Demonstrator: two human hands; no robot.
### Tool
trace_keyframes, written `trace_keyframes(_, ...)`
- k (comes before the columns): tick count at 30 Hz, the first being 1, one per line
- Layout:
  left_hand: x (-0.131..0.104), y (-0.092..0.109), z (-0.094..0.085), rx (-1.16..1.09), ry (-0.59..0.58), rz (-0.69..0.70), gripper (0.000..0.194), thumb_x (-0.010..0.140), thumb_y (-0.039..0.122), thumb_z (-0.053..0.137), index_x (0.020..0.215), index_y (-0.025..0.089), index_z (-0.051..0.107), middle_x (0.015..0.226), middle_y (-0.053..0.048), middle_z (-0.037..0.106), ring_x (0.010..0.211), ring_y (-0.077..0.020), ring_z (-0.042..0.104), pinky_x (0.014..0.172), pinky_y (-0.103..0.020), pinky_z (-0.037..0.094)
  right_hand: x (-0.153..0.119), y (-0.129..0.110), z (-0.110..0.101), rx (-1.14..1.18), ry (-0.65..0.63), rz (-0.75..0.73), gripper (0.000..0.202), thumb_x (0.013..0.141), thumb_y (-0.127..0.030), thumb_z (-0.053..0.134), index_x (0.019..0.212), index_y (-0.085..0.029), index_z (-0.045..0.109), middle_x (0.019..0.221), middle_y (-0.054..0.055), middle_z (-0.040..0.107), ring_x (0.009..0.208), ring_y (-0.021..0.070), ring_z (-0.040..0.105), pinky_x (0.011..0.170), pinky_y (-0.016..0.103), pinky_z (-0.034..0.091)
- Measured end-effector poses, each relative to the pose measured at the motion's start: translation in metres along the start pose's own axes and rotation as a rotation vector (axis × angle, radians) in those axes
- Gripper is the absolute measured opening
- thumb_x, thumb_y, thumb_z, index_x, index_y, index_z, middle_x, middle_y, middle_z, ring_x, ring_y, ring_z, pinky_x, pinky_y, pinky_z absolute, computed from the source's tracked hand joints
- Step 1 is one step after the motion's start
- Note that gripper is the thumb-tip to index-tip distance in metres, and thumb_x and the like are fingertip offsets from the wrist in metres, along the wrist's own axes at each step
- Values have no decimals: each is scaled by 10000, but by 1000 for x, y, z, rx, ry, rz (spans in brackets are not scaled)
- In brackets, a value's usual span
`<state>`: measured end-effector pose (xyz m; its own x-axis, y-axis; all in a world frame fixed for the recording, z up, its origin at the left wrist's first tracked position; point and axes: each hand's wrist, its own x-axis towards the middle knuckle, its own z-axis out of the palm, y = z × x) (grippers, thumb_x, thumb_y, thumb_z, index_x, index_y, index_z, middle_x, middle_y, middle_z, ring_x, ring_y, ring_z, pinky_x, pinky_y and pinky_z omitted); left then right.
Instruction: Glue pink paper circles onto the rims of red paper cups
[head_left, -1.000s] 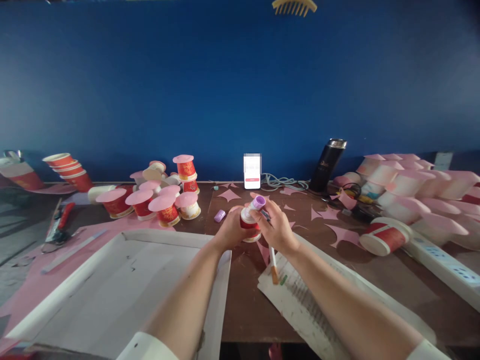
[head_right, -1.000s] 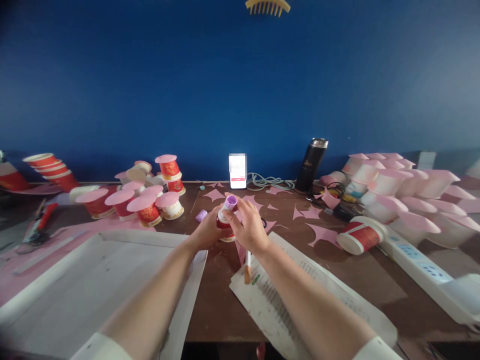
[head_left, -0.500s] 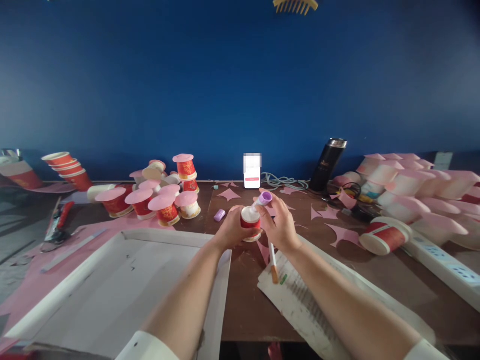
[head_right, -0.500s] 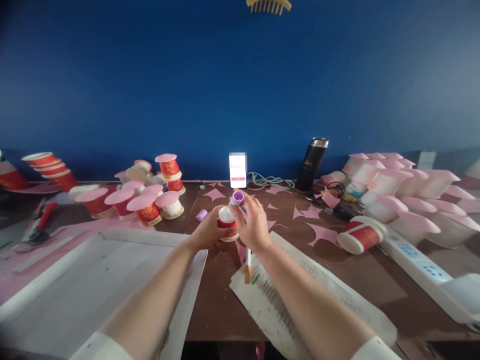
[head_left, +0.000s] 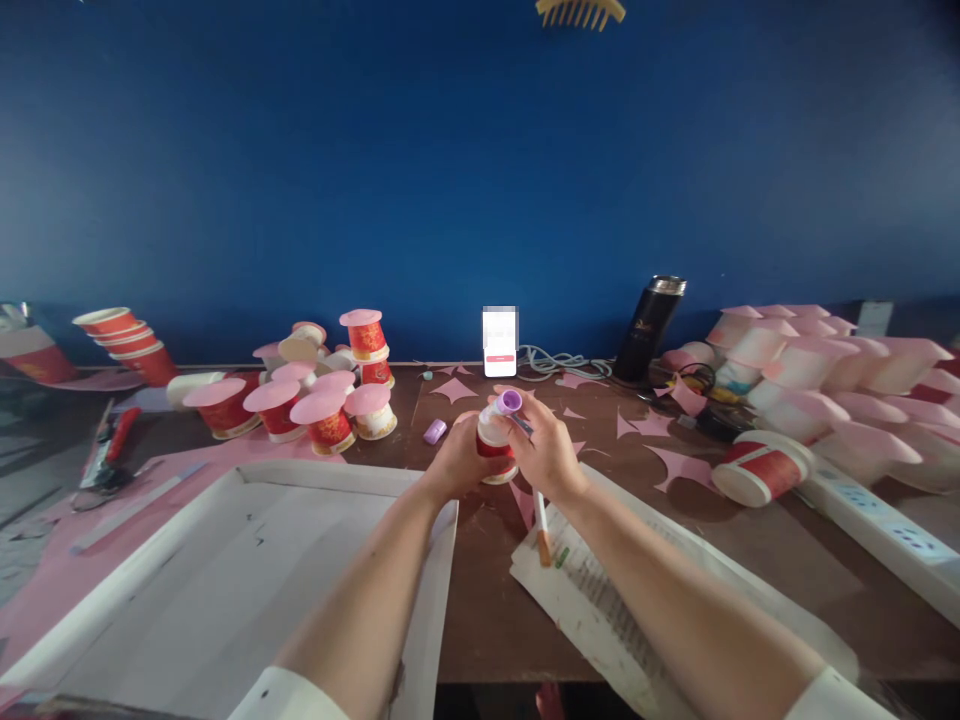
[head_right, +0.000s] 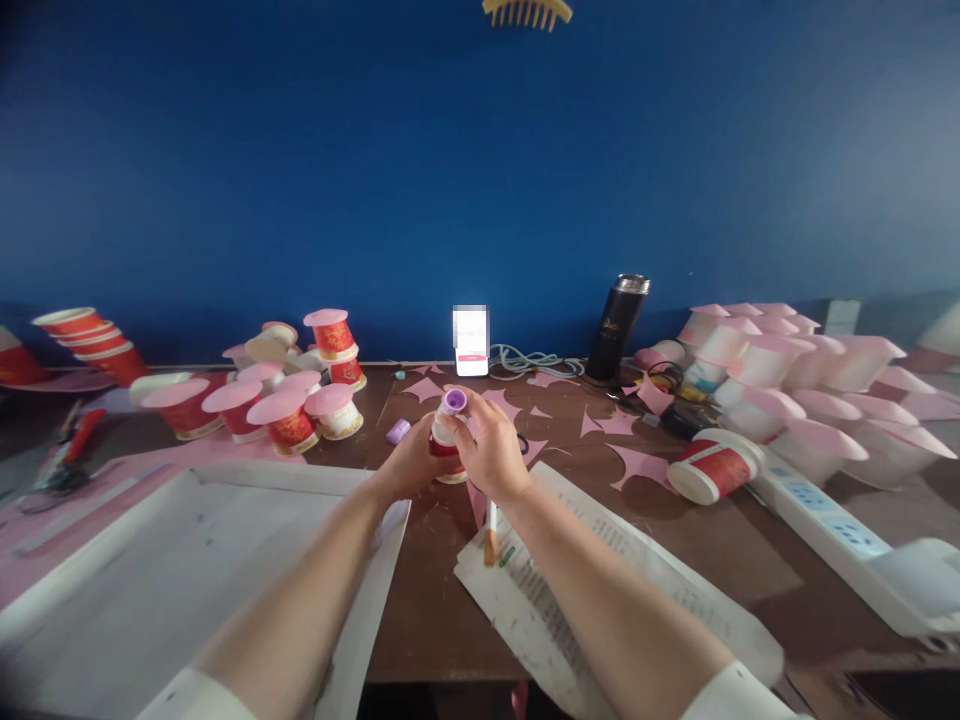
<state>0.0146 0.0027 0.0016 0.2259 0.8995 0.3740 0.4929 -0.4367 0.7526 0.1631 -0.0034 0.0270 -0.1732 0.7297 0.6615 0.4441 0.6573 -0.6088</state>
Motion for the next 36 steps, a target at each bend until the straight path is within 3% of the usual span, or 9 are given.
trace_keyframes(6,0,-2,1,-4,7,-10,448,629,315,760,1010,152,589,969,-71,633,911,-225,579,806,-357,457,-1,0,-5,30,34,74,338,902,-365,524,1206,-220,539,1016,82,702,955,230,659,866,383,505)
trace_keyframes(11,-1,-3,3,-37,33,-31,492,609,338,775,1023,147,588,984,-65,629,925,-218,574,828,-353,442,-3,-5,-11,116,93,39,367,917,-353,504,1266,-244,480,1087,75,687,1009,214,649,900,369,494)
trace_keyframes(17,0,-9,6,-25,83,-33,467,618,266,752,1039,145,588,1035,-81,620,960,-217,569,848,-348,441,-5,-1,-8,-51,36,-41,348,909,-348,508,1234,-226,507,1025,75,683,955,231,635,889,405,478)
trace_keyframes(22,0,-9,7,-13,99,-31,425,617,243,746,1006,153,599,1029,-76,625,954,-213,573,848,-345,447,-3,3,-6,-205,89,-105,314,900,-347,516,1188,-225,541,1074,86,663,980,259,597,881,427,449)
trace_keyframes(30,-1,-6,9,70,114,-10,474,633,313,757,1053,174,586,1058,-79,616,1015,-246,562,892,-377,442,-5,4,-9,-75,216,4,344,913,-341,500,1245,-251,492,1121,71,666,1041,241,606,938,428,444)
trace_keyframes(36,0,-6,12,96,153,-21,445,638,316,751,1028,177,589,1017,-73,619,982,-243,568,868,-376,448,-5,5,-6,-149,156,-33,333,904,-352,503,1217,-239,512,1038,72,677,967,251,615,903,439,452)
